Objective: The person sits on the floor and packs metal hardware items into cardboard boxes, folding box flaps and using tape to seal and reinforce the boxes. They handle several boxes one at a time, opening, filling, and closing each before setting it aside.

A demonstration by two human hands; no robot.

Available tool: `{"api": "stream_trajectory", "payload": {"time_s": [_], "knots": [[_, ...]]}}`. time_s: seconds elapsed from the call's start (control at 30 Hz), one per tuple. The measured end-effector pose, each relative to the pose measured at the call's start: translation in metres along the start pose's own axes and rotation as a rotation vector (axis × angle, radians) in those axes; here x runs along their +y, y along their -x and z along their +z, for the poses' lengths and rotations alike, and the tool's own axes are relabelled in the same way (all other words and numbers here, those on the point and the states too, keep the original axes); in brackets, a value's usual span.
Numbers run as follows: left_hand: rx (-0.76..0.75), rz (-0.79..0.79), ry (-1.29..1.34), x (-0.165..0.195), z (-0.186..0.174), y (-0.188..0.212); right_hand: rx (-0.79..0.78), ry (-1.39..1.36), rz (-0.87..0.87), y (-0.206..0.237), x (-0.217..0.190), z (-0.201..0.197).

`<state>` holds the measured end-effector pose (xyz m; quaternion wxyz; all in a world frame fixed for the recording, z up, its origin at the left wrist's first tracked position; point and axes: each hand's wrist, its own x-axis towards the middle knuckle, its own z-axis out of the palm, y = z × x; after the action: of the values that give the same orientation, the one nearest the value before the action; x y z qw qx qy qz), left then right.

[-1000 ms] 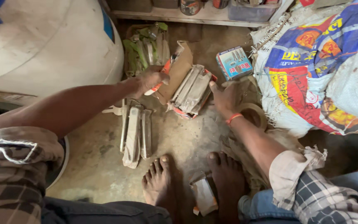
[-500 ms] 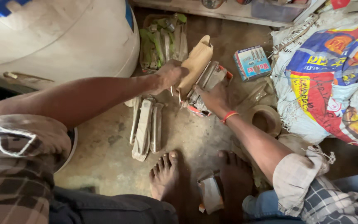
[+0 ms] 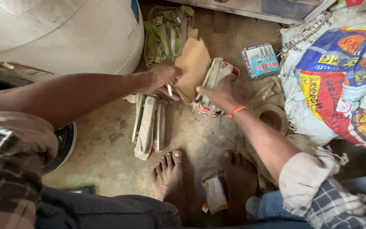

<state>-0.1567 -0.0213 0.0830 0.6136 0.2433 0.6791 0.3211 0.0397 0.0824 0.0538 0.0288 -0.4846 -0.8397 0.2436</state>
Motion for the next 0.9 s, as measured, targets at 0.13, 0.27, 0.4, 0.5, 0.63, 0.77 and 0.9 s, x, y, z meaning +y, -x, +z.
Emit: {"api": "stream_trajectory", "payload": {"time_s": [0.13,0.27,0.4,0.5,0.63,0.77,0.9], "knots": [[0.021,0.004,0.02,0.006,0.004,0.002,0.015,-0.069,0.009,0.003,-0.013,0.002],[0.092,-0.011,0.018,0.005,0.002,0.003,-0.083,-0.076,0.112,-0.001,-0.019,-0.005],[-0.05,-0.035,-0.067,-0.001,0.002,0.006,-0.039,-0.087,0.092,-0.001,-0.017,-0.001],[-0.159,0.052,-0.083,-0.004,0.008,0.005,0.034,-0.08,0.105,-0.004,-0.013,0.005],[-0.115,0.095,-0.069,-0.003,0.02,0.0,0.063,-0.15,0.087,-0.011,-0.006,0.003],[0.055,0.061,-0.067,-0.007,0.02,0.003,0.015,-0.361,0.181,-0.018,0.0,-0.007],[0.099,0.04,-0.081,-0.014,0.013,0.014,-0.276,-0.605,0.242,-0.018,0.02,-0.036]]}}
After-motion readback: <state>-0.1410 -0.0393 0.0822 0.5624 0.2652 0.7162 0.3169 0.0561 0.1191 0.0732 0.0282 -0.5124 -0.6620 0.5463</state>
